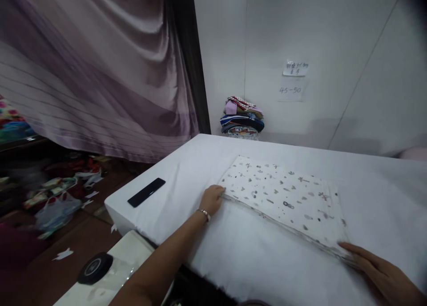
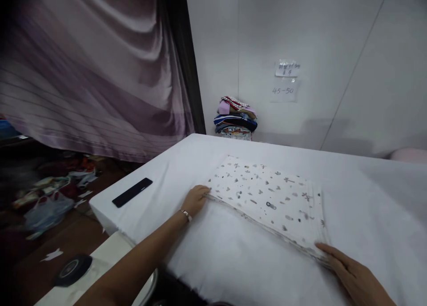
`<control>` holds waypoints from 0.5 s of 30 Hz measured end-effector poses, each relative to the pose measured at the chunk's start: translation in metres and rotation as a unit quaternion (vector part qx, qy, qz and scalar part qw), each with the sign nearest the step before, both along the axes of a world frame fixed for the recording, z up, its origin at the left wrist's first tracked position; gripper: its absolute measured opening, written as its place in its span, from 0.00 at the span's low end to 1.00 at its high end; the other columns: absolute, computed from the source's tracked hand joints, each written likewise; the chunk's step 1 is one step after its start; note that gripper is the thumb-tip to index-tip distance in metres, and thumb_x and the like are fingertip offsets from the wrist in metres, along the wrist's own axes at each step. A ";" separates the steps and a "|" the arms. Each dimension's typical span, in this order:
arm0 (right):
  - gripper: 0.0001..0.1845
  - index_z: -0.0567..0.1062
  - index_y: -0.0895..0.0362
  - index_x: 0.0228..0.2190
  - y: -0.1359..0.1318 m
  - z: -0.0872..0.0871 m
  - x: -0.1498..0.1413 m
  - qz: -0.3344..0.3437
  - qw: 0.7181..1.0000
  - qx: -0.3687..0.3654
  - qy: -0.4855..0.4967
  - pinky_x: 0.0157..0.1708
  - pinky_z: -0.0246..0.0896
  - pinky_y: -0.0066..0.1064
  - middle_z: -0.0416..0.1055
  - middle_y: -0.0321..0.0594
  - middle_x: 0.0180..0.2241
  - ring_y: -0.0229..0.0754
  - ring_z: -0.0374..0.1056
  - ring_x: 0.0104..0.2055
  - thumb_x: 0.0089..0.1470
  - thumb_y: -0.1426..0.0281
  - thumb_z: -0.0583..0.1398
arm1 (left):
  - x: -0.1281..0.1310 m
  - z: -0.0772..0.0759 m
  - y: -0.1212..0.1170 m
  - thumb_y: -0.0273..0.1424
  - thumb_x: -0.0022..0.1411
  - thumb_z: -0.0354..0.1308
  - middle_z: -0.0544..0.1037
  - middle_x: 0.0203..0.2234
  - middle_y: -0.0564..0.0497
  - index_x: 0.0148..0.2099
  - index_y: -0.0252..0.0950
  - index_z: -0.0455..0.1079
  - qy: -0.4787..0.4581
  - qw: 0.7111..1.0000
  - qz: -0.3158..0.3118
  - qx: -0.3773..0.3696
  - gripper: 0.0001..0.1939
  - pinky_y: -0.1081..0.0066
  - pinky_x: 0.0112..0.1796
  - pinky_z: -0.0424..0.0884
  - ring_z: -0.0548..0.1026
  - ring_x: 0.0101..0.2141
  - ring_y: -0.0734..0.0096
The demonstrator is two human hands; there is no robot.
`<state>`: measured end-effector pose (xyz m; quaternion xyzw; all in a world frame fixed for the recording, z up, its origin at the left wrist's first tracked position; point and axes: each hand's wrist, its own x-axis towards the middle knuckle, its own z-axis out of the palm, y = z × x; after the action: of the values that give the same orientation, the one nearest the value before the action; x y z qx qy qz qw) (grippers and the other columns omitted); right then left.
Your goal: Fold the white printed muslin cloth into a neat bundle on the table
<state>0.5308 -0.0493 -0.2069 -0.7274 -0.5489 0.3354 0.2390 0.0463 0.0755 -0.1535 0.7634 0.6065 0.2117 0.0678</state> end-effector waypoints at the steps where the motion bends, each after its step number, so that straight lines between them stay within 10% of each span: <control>1: 0.16 0.76 0.30 0.36 0.001 0.000 -0.001 -0.004 1.000 0.004 0.000 0.57 0.50 0.36 0.71 0.32 0.48 0.50 0.60 0.56 0.45 0.50 0.53 | -0.008 0.002 0.003 0.21 0.54 0.51 0.75 0.46 0.51 0.44 0.39 0.72 -0.021 0.998 0.051 -0.022 0.17 0.68 0.51 0.63 0.69 0.48 0.69; 7: 0.15 0.76 0.28 0.34 0.002 -0.002 -0.004 -0.008 0.999 0.030 -0.016 0.56 0.53 0.37 0.72 0.33 0.47 0.50 0.62 0.54 0.45 0.50 0.52 | -0.018 0.010 0.026 0.40 0.63 0.45 0.78 0.38 0.49 0.40 0.38 0.73 -0.033 0.979 0.168 -0.115 0.17 0.71 0.41 0.67 0.74 0.40 0.66; 15: 0.17 0.75 0.32 0.38 0.000 0.007 -0.008 0.016 0.999 0.031 -0.038 0.57 0.54 0.39 0.72 0.30 0.48 0.49 0.62 0.55 0.50 0.51 0.50 | -0.011 0.014 0.062 0.34 0.50 0.59 0.80 0.34 0.47 0.32 0.37 0.72 0.005 0.962 0.183 -0.204 0.07 0.74 0.32 0.66 0.76 0.37 0.64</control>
<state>0.5229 -0.0491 -0.1997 -0.7229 -0.5793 0.2942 0.2352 0.0357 0.1374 -0.1398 0.6099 0.7668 0.0882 0.1794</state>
